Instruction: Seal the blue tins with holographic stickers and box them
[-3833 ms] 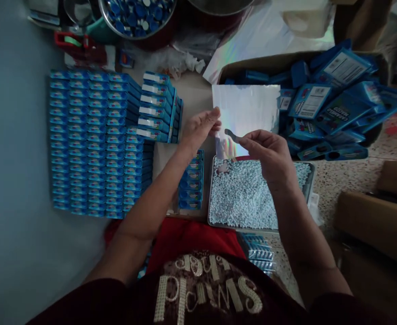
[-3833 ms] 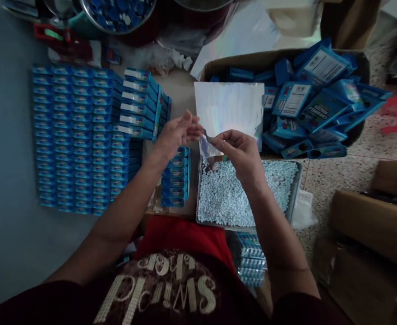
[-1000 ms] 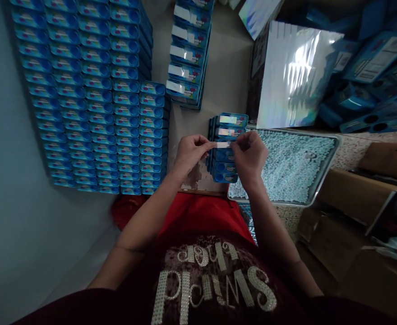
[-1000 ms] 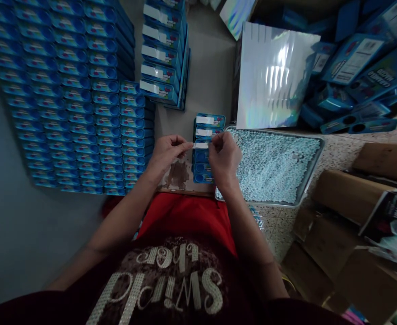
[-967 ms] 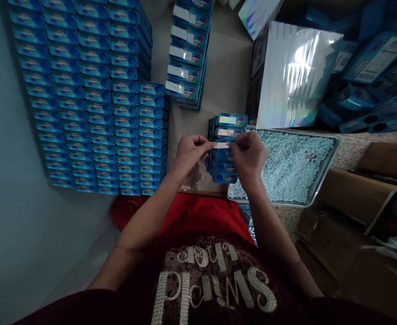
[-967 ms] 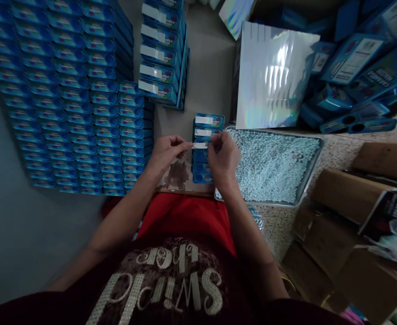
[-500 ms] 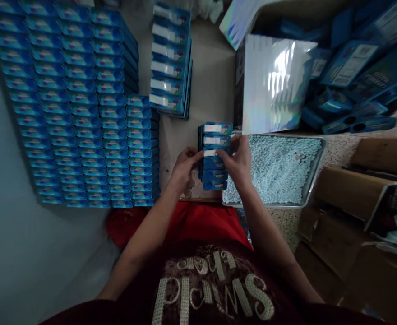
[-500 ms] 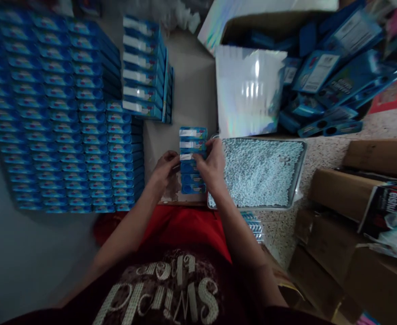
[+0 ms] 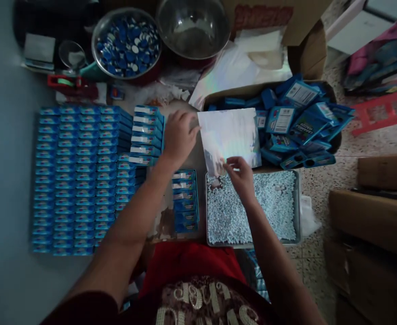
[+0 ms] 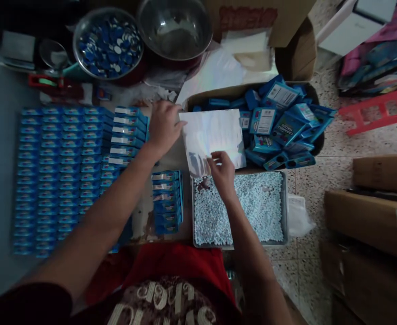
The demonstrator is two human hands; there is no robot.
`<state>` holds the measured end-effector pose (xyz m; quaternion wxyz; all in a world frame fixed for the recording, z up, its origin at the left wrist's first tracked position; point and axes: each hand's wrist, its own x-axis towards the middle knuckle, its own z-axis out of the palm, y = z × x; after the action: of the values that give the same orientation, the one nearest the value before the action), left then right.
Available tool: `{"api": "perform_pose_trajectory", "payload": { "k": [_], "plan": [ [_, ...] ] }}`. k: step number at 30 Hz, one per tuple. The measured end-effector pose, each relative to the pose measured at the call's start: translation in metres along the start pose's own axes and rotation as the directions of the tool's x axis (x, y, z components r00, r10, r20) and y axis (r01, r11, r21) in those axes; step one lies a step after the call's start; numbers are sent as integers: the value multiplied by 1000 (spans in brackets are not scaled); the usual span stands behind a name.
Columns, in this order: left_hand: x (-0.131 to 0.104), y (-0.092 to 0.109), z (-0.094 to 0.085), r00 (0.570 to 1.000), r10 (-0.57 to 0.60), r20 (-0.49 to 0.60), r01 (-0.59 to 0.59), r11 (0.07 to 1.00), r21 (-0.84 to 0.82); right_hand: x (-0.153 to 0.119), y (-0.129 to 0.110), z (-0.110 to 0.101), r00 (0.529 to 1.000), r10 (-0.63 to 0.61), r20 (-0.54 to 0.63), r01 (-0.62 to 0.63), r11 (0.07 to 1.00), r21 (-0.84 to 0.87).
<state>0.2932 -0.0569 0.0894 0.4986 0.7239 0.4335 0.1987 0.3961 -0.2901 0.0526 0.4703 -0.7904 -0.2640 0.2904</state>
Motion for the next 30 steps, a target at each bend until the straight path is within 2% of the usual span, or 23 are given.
{"api": "perform_pose_trajectory", "payload": {
  "k": [2,3,5,8,12,15,20,22,26,30],
  "plan": [
    [57,4,38,993,103,63,-112,983,148,42,-8,-7,988,-115,-106,106,990,-92],
    [80,3,53,988,117,102,-136,968,211,62,-11,-8,976,-176,-131,156,976,-150],
    [110,-1,69,981,110,161,-152,947,282,98,-17,-4,945,-303,-127,257,922,-290],
    [123,-7,68,970,100,222,-157,954,257,141,-21,8,895,-445,-21,385,797,-466],
    [115,-7,58,963,109,245,-169,957,238,175,-18,25,873,-470,127,453,689,-566],
    [112,-8,58,969,85,233,-138,965,222,177,-10,31,870,-463,169,466,659,-591],
    [113,-13,53,960,-14,278,-9,996,83,152,1,29,844,-462,272,525,613,-590],
    [113,-15,50,957,-26,289,14,999,44,143,2,28,847,-459,269,522,620,-586],
    [116,-20,51,967,-23,252,11,999,52,129,-3,26,876,-461,144,450,669,-592],
    [117,-21,57,984,22,174,-48,988,147,102,-15,20,897,-440,-36,355,769,-532]
  ]
}}
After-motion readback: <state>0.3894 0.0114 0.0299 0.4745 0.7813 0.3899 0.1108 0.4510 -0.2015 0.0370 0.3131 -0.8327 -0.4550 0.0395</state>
